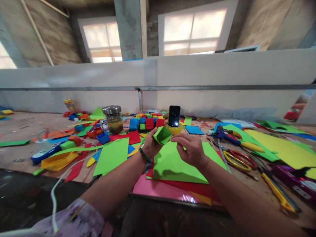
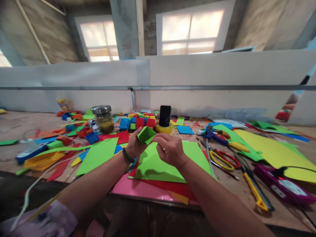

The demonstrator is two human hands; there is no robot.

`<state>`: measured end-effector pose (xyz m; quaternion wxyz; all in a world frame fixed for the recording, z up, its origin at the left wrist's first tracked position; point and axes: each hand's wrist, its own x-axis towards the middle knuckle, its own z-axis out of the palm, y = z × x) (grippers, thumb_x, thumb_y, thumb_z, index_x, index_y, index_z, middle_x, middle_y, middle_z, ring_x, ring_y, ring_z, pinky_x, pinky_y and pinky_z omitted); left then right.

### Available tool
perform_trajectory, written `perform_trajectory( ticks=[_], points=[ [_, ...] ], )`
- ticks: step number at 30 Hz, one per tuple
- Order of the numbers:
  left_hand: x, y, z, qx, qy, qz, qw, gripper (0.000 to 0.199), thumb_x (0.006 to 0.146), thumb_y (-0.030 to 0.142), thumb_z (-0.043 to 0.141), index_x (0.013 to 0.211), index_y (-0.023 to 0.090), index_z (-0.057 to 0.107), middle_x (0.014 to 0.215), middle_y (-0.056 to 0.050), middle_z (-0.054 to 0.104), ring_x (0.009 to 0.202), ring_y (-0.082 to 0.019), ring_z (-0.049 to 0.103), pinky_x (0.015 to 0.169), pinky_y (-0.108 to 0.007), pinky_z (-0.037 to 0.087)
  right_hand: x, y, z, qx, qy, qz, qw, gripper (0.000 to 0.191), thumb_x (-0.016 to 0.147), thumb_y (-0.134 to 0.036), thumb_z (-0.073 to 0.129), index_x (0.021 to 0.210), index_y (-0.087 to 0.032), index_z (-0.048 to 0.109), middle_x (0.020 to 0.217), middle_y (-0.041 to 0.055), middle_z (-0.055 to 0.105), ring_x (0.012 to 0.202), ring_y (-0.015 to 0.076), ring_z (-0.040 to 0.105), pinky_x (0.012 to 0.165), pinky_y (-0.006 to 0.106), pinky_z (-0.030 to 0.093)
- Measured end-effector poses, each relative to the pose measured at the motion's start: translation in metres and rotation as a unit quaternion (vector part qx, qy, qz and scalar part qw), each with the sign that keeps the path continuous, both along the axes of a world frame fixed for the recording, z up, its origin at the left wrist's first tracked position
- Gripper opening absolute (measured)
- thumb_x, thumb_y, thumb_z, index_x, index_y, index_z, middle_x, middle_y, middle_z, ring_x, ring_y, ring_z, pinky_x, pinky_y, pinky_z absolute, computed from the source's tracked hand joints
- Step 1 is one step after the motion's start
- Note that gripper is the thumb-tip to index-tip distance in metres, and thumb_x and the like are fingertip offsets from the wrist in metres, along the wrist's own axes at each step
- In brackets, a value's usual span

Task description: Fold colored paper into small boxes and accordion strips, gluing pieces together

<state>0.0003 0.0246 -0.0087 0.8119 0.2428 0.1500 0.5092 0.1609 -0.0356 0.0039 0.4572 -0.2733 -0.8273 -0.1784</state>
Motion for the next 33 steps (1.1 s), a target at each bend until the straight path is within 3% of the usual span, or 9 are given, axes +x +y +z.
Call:
perform_trajectory(
  ticks=[3, 6, 9, 16, 19, 24, 29, 33],
  points=[
    [0.003, -0.005, 0.001, 0.021, 0.009, -0.011, 1.000, 0.036, 0.094, 0.032, 0.040, 0.088, 0.008, 0.067, 0.078, -0.008, 0.072, 0.076, -0.016, 0.067, 0.082, -0.028, 0.049, -0.010, -0.003, -0.003, -0.090, -0.074, -0.061, 0.991, 0.022, 0.090, -0.020, 0.046, 0.099, -0.019, 0.066, 0.102, 0.0065, 0.070, 0.085, 0.0161, 0.066, 0.072, 0.027, 0.048],
    [0.007, -0.011, 0.002, 0.037, 0.031, -0.027, 0.998, 0.037, 0.093, 0.034, 0.042, 0.091, 0.008, 0.068, 0.081, -0.009, 0.071, 0.083, -0.018, 0.067, 0.087, -0.029, 0.048, -0.019, -0.003, -0.003, -0.179, -0.130, -0.139, 0.965, 0.030, 0.095, -0.035, 0.041, 0.098, -0.017, 0.066, 0.103, 0.0079, 0.068, 0.078, 0.0173, 0.065, 0.063, 0.028, 0.045],
    [0.008, -0.013, 0.002, 0.043, 0.054, -0.037, 0.997, 0.037, 0.093, 0.034, 0.041, 0.093, 0.008, 0.068, 0.082, -0.010, 0.071, 0.086, -0.020, 0.067, 0.088, -0.030, 0.047, -0.021, -0.002, 0.000, -0.241, -0.159, -0.149, 0.946, 0.039, 0.097, -0.043, 0.036, 0.101, -0.017, 0.064, 0.106, 0.0087, 0.065, 0.082, 0.0182, 0.064, 0.063, 0.028, 0.043],
    [0.004, -0.010, 0.001, 0.018, 0.056, -0.049, 0.997, 0.039, 0.093, 0.037, 0.042, 0.085, 0.009, 0.068, 0.076, -0.008, 0.070, 0.072, -0.016, 0.066, 0.080, -0.027, 0.049, -0.019, -0.003, 0.000, -0.234, -0.179, -0.161, 0.942, 0.047, 0.093, -0.053, 0.041, 0.118, -0.017, 0.058, 0.123, 0.0104, 0.061, 0.088, 0.0219, 0.065, 0.063, 0.030, 0.044],
    [0.007, -0.010, 0.000, 0.030, 0.056, -0.040, 0.997, 0.039, 0.094, 0.035, 0.041, 0.086, 0.008, 0.068, 0.079, -0.009, 0.071, 0.077, -0.017, 0.067, 0.082, -0.028, 0.048, -0.018, -0.001, -0.001, -0.231, -0.133, -0.127, 0.955, 0.043, 0.093, -0.051, 0.044, 0.113, -0.017, 0.062, 0.116, 0.0095, 0.065, 0.090, 0.0219, 0.064, 0.068, 0.029, 0.045],
    [0.009, -0.009, -0.005, 0.121, 0.092, -0.014, 0.988, 0.031, 0.088, 0.034, 0.053, 0.099, 0.010, 0.069, 0.093, -0.009, 0.072, 0.095, -0.021, 0.065, 0.090, -0.030, 0.045, -0.016, 0.006, -0.004, -0.282, 0.013, -0.058, 0.958, 0.027, 0.092, -0.035, 0.049, 0.083, -0.017, 0.066, 0.069, -0.0001, 0.066, 0.061, 0.0125, 0.058, 0.056, 0.023, 0.041],
    [-0.002, -0.005, -0.003, 0.089, 0.131, -0.045, 0.986, 0.050, 0.090, 0.055, 0.042, 0.107, 0.016, 0.067, 0.095, -0.008, 0.072, 0.091, -0.020, 0.065, 0.083, -0.033, 0.048, -0.008, 0.010, -0.007, -0.216, -0.041, -0.107, 0.970, 0.017, 0.082, -0.018, 0.054, 0.086, -0.020, 0.070, 0.089, 0.0043, 0.072, 0.078, 0.0174, 0.065, 0.068, 0.026, 0.046],
    [-0.002, -0.005, -0.002, 0.055, 0.161, -0.082, 0.982, 0.058, 0.085, 0.063, 0.046, 0.099, 0.012, 0.068, 0.087, -0.010, 0.072, 0.078, -0.019, 0.066, 0.074, -0.032, 0.052, -0.006, 0.010, -0.007, -0.239, -0.093, -0.121, 0.959, 0.022, 0.072, -0.013, 0.058, 0.089, -0.020, 0.069, 0.093, 0.0052, 0.071, 0.081, 0.0201, 0.066, 0.067, 0.027, 0.048]
  ],
)
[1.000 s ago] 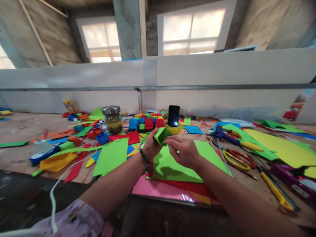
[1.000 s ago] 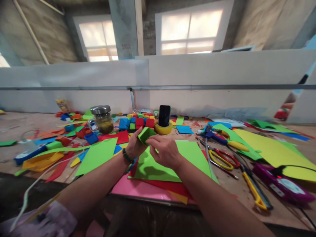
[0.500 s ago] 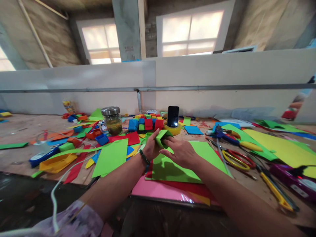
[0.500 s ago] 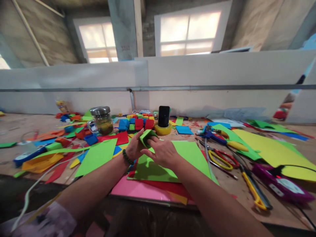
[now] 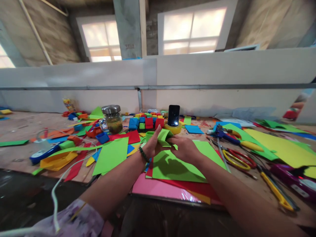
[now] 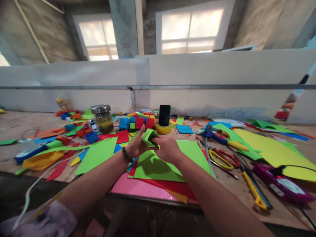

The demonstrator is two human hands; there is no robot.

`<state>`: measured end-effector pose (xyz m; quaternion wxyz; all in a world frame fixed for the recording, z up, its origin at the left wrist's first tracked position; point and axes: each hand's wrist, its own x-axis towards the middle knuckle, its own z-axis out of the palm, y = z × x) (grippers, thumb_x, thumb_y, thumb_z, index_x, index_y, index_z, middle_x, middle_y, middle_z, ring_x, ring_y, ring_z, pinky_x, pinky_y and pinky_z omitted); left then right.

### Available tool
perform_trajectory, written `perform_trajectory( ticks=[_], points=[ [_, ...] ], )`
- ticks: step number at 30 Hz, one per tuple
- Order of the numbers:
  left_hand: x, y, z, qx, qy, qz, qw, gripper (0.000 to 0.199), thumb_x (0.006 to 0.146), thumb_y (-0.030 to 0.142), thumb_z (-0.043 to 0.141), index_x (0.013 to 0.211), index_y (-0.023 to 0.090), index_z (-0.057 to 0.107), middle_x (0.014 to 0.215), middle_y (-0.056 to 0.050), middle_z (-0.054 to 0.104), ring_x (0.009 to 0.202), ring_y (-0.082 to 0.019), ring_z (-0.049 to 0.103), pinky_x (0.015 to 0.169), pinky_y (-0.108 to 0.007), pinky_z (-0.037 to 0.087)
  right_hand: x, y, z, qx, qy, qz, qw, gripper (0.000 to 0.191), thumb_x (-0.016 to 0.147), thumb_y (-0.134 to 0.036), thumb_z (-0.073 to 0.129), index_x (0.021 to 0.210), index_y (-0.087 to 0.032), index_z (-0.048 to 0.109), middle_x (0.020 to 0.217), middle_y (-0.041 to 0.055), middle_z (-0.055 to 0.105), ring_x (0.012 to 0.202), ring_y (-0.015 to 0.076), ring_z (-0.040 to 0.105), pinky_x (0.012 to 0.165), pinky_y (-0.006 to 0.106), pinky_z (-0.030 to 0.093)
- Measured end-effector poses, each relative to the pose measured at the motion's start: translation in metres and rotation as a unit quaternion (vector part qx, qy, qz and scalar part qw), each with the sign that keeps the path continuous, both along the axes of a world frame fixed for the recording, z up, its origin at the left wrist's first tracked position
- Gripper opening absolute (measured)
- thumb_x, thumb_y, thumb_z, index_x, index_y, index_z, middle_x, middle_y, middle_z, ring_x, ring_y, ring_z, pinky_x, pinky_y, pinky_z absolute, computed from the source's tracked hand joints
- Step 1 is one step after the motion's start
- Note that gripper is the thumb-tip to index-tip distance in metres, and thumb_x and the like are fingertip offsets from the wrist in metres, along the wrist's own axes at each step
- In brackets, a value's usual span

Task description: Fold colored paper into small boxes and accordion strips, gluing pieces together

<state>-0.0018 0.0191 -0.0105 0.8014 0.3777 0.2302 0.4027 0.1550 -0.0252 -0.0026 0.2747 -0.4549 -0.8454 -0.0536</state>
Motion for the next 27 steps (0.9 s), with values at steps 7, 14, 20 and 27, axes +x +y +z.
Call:
perform_trajectory(
  ticks=[7, 14, 20, 27],
  points=[
    [0.006, -0.001, -0.002, 0.029, -0.016, 0.021, 0.999, 0.041, 0.089, 0.049, 0.051, 0.098, 0.012, 0.068, 0.089, -0.009, 0.071, 0.076, -0.016, 0.066, 0.067, -0.025, 0.054, -0.005, 0.004, -0.007, -0.151, 0.160, 0.008, 0.975, 0.019, 0.084, -0.024, 0.055, 0.068, -0.017, 0.064, 0.055, -0.0018, 0.057, 0.042, 0.0103, 0.052, 0.045, 0.022, 0.039],
    [0.007, -0.002, -0.002, 0.022, 0.004, 0.044, 0.999, 0.042, 0.087, 0.049, 0.054, 0.102, 0.011, 0.066, 0.083, -0.008, 0.070, 0.064, -0.015, 0.066, 0.059, -0.026, 0.055, -0.006, 0.005, -0.011, -0.203, 0.191, 0.051, 0.959, 0.019, 0.084, -0.033, 0.058, 0.074, -0.017, 0.064, 0.061, -0.0023, 0.058, 0.039, 0.0096, 0.054, 0.038, 0.021, 0.040],
    [0.008, 0.000, -0.003, -0.011, -0.002, 0.051, 0.999, 0.056, 0.083, 0.061, 0.050, 0.102, 0.011, 0.066, 0.075, -0.007, 0.068, 0.060, -0.014, 0.064, 0.054, -0.023, 0.052, -0.006, 0.006, -0.013, -0.179, 0.171, 0.050, 0.968, 0.032, 0.087, -0.033, 0.056, 0.060, -0.016, 0.059, 0.051, -0.0032, 0.053, 0.038, 0.0090, 0.054, 0.038, 0.019, 0.040],
    [0.007, -0.001, -0.003, 0.017, 0.020, 0.059, 0.998, 0.059, 0.083, 0.064, 0.048, 0.106, 0.011, 0.063, 0.079, -0.008, 0.068, 0.062, -0.016, 0.064, 0.052, -0.023, 0.050, -0.011, 0.004, -0.016, -0.200, 0.205, 0.071, 0.955, 0.028, 0.085, -0.043, 0.060, 0.079, -0.018, 0.070, 0.063, -0.0016, 0.063, 0.042, 0.0103, 0.060, 0.043, 0.020, 0.044]
  ],
)
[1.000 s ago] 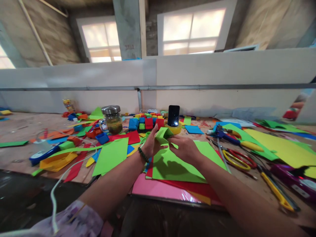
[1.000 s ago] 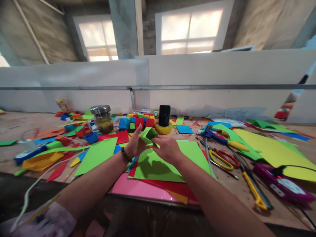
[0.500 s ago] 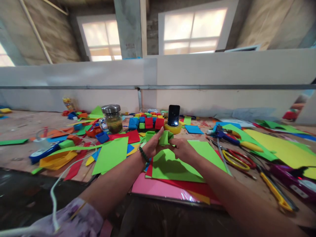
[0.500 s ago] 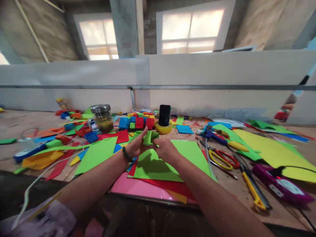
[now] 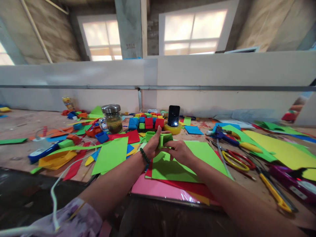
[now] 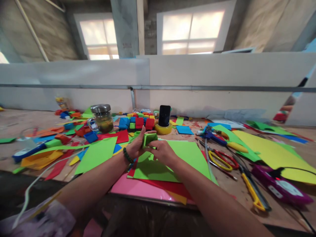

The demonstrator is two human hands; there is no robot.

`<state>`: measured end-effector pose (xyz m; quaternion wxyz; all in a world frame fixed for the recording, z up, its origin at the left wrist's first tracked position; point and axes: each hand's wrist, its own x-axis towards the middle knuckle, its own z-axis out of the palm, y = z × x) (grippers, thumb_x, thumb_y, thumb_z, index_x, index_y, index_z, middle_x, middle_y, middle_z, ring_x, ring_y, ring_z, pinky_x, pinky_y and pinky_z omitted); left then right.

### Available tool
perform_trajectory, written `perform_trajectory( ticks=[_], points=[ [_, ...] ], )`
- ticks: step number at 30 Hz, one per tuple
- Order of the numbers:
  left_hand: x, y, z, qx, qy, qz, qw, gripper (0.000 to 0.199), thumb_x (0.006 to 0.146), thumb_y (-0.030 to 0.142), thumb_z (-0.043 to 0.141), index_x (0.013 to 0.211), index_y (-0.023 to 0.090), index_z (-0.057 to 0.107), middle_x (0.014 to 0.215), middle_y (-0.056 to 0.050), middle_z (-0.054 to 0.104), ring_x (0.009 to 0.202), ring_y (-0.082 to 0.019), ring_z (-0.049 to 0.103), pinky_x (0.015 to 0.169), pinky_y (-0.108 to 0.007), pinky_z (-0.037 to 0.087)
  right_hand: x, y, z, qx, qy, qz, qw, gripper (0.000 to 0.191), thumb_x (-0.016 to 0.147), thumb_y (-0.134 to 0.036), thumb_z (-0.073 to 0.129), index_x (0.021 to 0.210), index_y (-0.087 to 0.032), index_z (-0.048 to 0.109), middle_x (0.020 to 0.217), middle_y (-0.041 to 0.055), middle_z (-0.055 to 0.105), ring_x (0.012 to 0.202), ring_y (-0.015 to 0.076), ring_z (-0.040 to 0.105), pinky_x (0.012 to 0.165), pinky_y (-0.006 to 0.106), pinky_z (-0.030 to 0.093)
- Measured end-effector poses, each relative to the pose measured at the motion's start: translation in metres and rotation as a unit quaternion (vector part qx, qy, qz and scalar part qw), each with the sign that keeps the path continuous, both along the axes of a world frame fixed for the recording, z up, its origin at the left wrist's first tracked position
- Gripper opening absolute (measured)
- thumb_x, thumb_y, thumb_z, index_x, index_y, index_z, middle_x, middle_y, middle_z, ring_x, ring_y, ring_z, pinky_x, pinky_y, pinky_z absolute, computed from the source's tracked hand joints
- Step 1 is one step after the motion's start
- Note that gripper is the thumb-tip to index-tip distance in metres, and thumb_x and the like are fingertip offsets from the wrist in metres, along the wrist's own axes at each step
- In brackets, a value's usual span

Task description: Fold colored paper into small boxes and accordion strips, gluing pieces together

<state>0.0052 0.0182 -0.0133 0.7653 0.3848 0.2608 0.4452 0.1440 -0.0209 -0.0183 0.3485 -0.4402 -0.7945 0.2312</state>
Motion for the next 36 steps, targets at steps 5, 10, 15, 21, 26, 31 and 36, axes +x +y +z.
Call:
perform_trajectory(
  ticks=[5, 10, 15, 21, 26, 31, 36],
  points=[
    [0.000, -0.001, -0.001, 0.005, -0.018, -0.017, 1.000, 0.059, 0.084, 0.065, 0.045, 0.103, 0.012, 0.063, 0.075, -0.007, 0.066, 0.061, -0.016, 0.063, 0.053, -0.024, 0.050, 0.000, 0.001, -0.003, 0.019, -0.012, 0.002, 1.000, 0.029, 0.086, -0.044, 0.058, 0.081, -0.018, 0.070, 0.067, -0.0015, 0.063, 0.042, 0.0088, 0.059, 0.045, 0.021, 0.046],
    [-0.005, 0.000, 0.002, -0.007, -0.067, -0.038, 0.997, 0.062, 0.084, 0.067, 0.041, 0.105, 0.013, 0.061, 0.079, -0.009, 0.068, 0.063, -0.019, 0.065, 0.056, -0.028, 0.050, 0.002, 0.002, -0.004, 0.066, -0.025, 0.026, 0.997, 0.026, 0.088, -0.038, 0.056, 0.080, -0.016, 0.068, 0.078, 0.0012, 0.063, 0.047, 0.0074, 0.058, 0.046, 0.020, 0.046],
    [-0.009, 0.003, 0.004, -0.069, -0.097, -0.098, 0.988, 0.045, 0.094, 0.042, 0.036, 0.094, 0.008, 0.065, 0.076, -0.011, 0.071, 0.064, -0.020, 0.065, 0.066, -0.032, 0.051, 0.012, 0.008, -0.001, 0.179, -0.090, 0.036, 0.979, 0.020, 0.091, -0.024, 0.052, 0.084, -0.017, 0.069, 0.081, 0.0040, 0.067, 0.058, 0.0101, 0.060, 0.057, 0.021, 0.046],
    [0.002, 0.001, 0.006, -0.047, -0.090, -0.019, 0.995, 0.032, 0.092, 0.026, 0.040, 0.087, 0.010, 0.066, 0.076, -0.007, 0.071, 0.069, -0.016, 0.065, 0.074, -0.027, 0.050, 0.011, 0.004, 0.009, 0.150, -0.072, 0.012, 0.986, 0.031, 0.079, -0.046, 0.066, 0.083, -0.015, 0.066, 0.071, 0.0028, 0.063, 0.056, 0.0120, 0.055, 0.052, 0.023, 0.040],
    [0.002, 0.000, 0.002, 0.029, -0.048, -0.002, 0.998, 0.026, 0.084, 0.017, 0.048, 0.106, 0.014, 0.063, 0.085, -0.004, 0.070, 0.073, -0.014, 0.064, 0.072, -0.024, 0.047, 0.008, 0.009, 0.008, 0.032, 0.066, -0.053, 0.996, 0.051, 0.083, -0.059, 0.050, 0.053, -0.017, 0.049, 0.047, -0.0052, 0.037, 0.043, 0.0077, 0.036, 0.043, 0.023, 0.026],
    [-0.006, 0.007, -0.003, 0.006, 0.040, -0.026, 0.999, 0.044, 0.088, 0.051, 0.046, 0.114, 0.020, 0.062, 0.089, -0.003, 0.070, 0.068, -0.013, 0.062, 0.063, -0.023, 0.045, 0.015, 0.011, 0.006, 0.110, -0.103, -0.066, 0.986, 0.035, 0.086, -0.039, 0.053, 0.060, -0.016, 0.060, 0.057, -0.0003, 0.054, 0.055, 0.0118, 0.047, 0.053, 0.025, 0.030],
    [-0.002, 0.007, -0.006, -0.021, 0.061, -0.047, 0.997, 0.054, 0.087, 0.060, 0.046, 0.101, 0.013, 0.067, 0.082, -0.008, 0.071, 0.060, -0.013, 0.061, 0.060, -0.026, 0.049, 0.014, 0.005, 0.009, 0.129, -0.260, -0.103, 0.951, 0.019, 0.084, -0.026, 0.056, 0.069, -0.018, 0.065, 0.071, 0.0047, 0.067, 0.066, 0.0157, 0.058, 0.056, 0.025, 0.031]
  ],
)
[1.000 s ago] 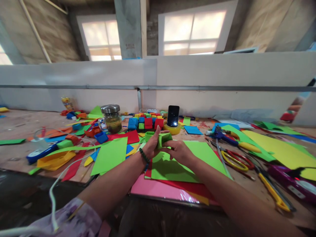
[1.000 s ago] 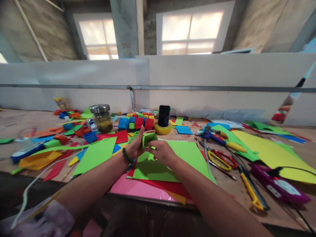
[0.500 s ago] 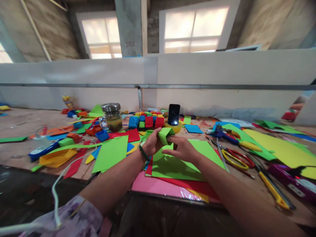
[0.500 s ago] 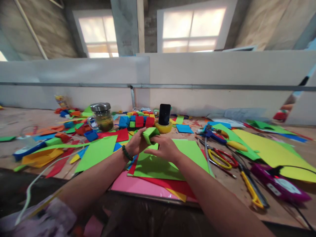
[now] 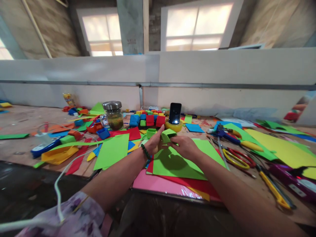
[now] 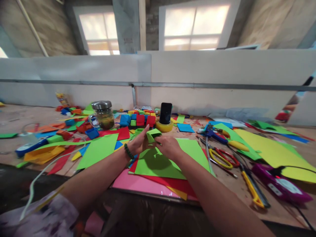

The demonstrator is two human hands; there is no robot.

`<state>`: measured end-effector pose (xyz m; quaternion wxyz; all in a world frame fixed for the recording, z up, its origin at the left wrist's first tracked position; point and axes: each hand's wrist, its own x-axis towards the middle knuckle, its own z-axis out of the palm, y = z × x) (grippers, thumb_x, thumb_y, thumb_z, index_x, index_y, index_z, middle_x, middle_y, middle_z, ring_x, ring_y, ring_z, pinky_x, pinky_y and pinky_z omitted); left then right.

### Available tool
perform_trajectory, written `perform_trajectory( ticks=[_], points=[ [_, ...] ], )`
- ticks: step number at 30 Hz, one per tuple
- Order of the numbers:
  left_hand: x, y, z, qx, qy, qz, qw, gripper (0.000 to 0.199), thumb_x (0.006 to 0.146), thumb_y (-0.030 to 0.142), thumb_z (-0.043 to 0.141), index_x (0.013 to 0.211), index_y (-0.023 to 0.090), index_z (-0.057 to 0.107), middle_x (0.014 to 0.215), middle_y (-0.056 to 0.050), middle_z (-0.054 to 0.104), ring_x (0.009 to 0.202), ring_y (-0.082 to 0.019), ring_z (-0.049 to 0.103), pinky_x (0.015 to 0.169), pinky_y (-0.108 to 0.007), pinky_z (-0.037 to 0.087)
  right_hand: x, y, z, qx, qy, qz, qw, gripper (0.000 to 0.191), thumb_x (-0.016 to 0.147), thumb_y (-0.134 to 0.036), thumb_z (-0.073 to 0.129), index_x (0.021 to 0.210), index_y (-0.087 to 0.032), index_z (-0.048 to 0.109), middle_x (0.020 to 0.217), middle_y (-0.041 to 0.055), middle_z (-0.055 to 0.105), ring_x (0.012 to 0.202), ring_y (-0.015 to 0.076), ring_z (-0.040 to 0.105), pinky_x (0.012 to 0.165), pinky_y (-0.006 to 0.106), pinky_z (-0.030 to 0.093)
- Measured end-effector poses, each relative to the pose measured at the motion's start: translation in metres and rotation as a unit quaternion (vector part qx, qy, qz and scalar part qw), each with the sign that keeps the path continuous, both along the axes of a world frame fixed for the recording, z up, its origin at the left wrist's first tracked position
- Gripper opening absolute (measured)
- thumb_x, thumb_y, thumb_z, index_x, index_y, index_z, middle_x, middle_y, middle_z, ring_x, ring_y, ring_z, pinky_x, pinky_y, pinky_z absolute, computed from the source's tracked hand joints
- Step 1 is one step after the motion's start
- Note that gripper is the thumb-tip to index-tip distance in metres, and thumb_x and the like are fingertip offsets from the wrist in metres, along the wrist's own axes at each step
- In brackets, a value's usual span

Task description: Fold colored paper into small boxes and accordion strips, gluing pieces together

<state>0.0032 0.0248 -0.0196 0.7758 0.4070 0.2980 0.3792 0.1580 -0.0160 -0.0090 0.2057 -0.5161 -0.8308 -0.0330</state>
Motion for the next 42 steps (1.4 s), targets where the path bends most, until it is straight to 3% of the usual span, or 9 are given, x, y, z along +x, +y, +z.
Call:
perform_trajectory(
  ticks=[7, 13, 16, 21, 26, 30, 34, 37, 42],
  points=[
    [0.004, -0.001, 0.000, -0.019, -0.076, 0.022, 0.997, 0.025, 0.092, 0.032, 0.051, 0.090, 0.013, 0.067, 0.079, -0.005, 0.070, 0.067, -0.013, 0.065, 0.062, -0.025, 0.054, -0.006, 0.000, -0.001, -0.053, 0.102, -0.025, 0.993, 0.012, 0.082, -0.026, 0.060, 0.081, -0.019, 0.070, 0.078, 0.0036, 0.071, 0.071, 0.0165, 0.062, 0.059, 0.023, 0.035],
    [0.002, 0.002, 0.000, -0.006, -0.047, 0.023, 0.999, 0.033, 0.089, 0.043, 0.055, 0.093, 0.012, 0.067, 0.076, -0.006, 0.069, 0.061, -0.012, 0.064, 0.057, -0.023, 0.053, -0.006, -0.002, -0.001, -0.036, 0.036, -0.049, 0.997, 0.014, 0.082, -0.027, 0.060, 0.077, -0.019, 0.072, 0.076, 0.0048, 0.070, 0.070, 0.0184, 0.062, 0.057, 0.025, 0.031],
    [0.006, -0.001, -0.001, 0.039, -0.059, 0.046, 0.996, 0.030, 0.087, 0.040, 0.059, 0.093, 0.012, 0.067, 0.077, -0.005, 0.069, 0.063, -0.012, 0.065, 0.058, -0.020, 0.053, -0.008, -0.003, -0.002, -0.024, 0.099, -0.018, 0.995, 0.015, 0.080, -0.032, 0.063, 0.081, -0.020, 0.072, 0.075, 0.0021, 0.069, 0.068, 0.0162, 0.060, 0.057, 0.024, 0.033],
    [0.009, -0.004, -0.001, 0.046, -0.086, 0.041, 0.994, 0.040, 0.083, 0.050, 0.059, 0.091, 0.011, 0.066, 0.078, -0.005, 0.069, 0.062, -0.012, 0.064, 0.051, -0.019, 0.050, -0.009, 0.001, -0.008, -0.078, 0.179, 0.002, 0.981, 0.030, 0.080, -0.037, 0.061, 0.058, -0.016, 0.064, 0.050, -0.0021, 0.052, 0.051, 0.0122, 0.052, 0.048, 0.023, 0.032],
    [0.008, 0.000, -0.003, 0.037, -0.070, 0.056, 0.995, 0.050, 0.083, 0.059, 0.052, 0.089, 0.011, 0.065, 0.075, -0.007, 0.068, 0.062, -0.014, 0.065, 0.052, -0.022, 0.052, -0.006, 0.002, -0.011, -0.177, 0.252, 0.018, 0.951, 0.017, 0.077, -0.033, 0.061, 0.079, -0.017, 0.069, 0.058, -0.0022, 0.060, 0.039, 0.0111, 0.054, 0.040, 0.022, 0.040],
    [0.009, -0.003, -0.003, 0.032, -0.063, 0.036, 0.997, 0.045, 0.087, 0.053, 0.052, 0.087, 0.010, 0.065, 0.077, -0.007, 0.068, 0.063, -0.013, 0.064, 0.058, -0.024, 0.054, -0.004, 0.003, -0.012, -0.174, 0.251, 0.031, 0.952, 0.017, 0.077, -0.024, 0.058, 0.065, -0.016, 0.065, 0.049, -0.0031, 0.054, 0.036, 0.0102, 0.053, 0.036, 0.020, 0.039],
    [0.009, -0.004, -0.004, 0.028, -0.050, 0.034, 0.998, 0.044, 0.088, 0.051, 0.050, 0.087, 0.009, 0.065, 0.074, -0.006, 0.067, 0.060, -0.013, 0.063, 0.058, -0.026, 0.054, -0.005, 0.004, -0.011, -0.194, 0.272, 0.054, 0.941, 0.010, 0.075, -0.025, 0.060, 0.077, -0.017, 0.067, 0.064, -0.0025, 0.062, 0.039, 0.0106, 0.057, 0.035, 0.020, 0.043],
    [0.007, -0.001, -0.006, 0.034, -0.060, 0.016, 0.998, 0.047, 0.088, 0.053, 0.048, 0.091, 0.009, 0.065, 0.077, -0.008, 0.067, 0.062, -0.015, 0.064, 0.060, -0.027, 0.055, -0.005, 0.003, -0.009, -0.198, 0.282, 0.043, 0.938, 0.011, 0.076, -0.022, 0.057, 0.070, -0.016, 0.063, 0.059, -0.0028, 0.057, 0.041, 0.0122, 0.060, 0.035, 0.019, 0.043],
    [0.002, 0.005, -0.006, 0.010, -0.037, -0.009, 0.999, 0.061, 0.088, 0.063, 0.037, 0.101, 0.011, 0.066, 0.079, -0.009, 0.069, 0.062, -0.015, 0.065, 0.063, -0.029, 0.055, -0.001, 0.003, -0.004, -0.147, 0.237, 0.040, 0.959, 0.010, 0.080, -0.020, 0.052, 0.076, -0.017, 0.061, 0.063, -0.0028, 0.058, 0.041, 0.0093, 0.057, 0.039, 0.018, 0.042]
  ],
)
